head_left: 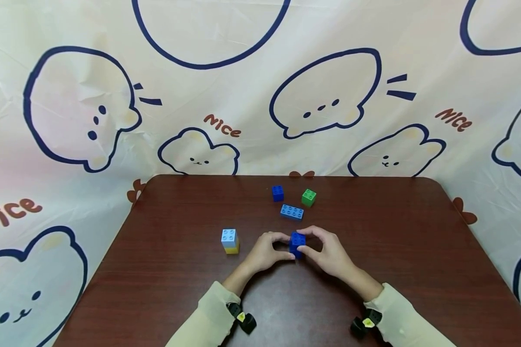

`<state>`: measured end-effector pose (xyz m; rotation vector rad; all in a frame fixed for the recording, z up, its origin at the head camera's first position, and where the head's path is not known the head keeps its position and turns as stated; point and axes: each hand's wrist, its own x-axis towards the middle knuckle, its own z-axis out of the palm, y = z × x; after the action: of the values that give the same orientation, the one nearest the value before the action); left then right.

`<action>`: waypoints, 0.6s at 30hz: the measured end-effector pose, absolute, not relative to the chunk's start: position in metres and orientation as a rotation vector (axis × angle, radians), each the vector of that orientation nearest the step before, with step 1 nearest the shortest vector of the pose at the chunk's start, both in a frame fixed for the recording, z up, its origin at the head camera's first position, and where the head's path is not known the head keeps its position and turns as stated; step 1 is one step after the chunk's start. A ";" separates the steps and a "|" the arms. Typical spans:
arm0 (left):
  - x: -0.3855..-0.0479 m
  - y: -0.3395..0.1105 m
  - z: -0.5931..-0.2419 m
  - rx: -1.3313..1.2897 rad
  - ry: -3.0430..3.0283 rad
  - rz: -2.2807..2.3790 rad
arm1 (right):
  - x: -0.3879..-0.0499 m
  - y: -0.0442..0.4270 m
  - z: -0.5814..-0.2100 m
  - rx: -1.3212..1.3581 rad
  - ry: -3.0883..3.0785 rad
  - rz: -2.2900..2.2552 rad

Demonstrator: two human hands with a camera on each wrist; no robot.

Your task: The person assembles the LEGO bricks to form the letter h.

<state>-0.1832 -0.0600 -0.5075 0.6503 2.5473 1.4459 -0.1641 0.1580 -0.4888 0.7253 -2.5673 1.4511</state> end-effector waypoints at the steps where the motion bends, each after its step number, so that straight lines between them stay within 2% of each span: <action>1: -0.183 -0.060 -0.507 0.650 2.549 1.447 | -0.164 0.158 -0.488 0.730 -2.569 1.437; 18: -0.183 -0.061 -0.508 0.648 2.566 1.408 | -0.165 0.153 -0.486 0.845 -2.564 1.297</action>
<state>-0.1831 -0.0606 -0.5084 0.6483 2.5657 1.4077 -0.1653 0.1532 -0.4865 0.8451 -2.5640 1.2973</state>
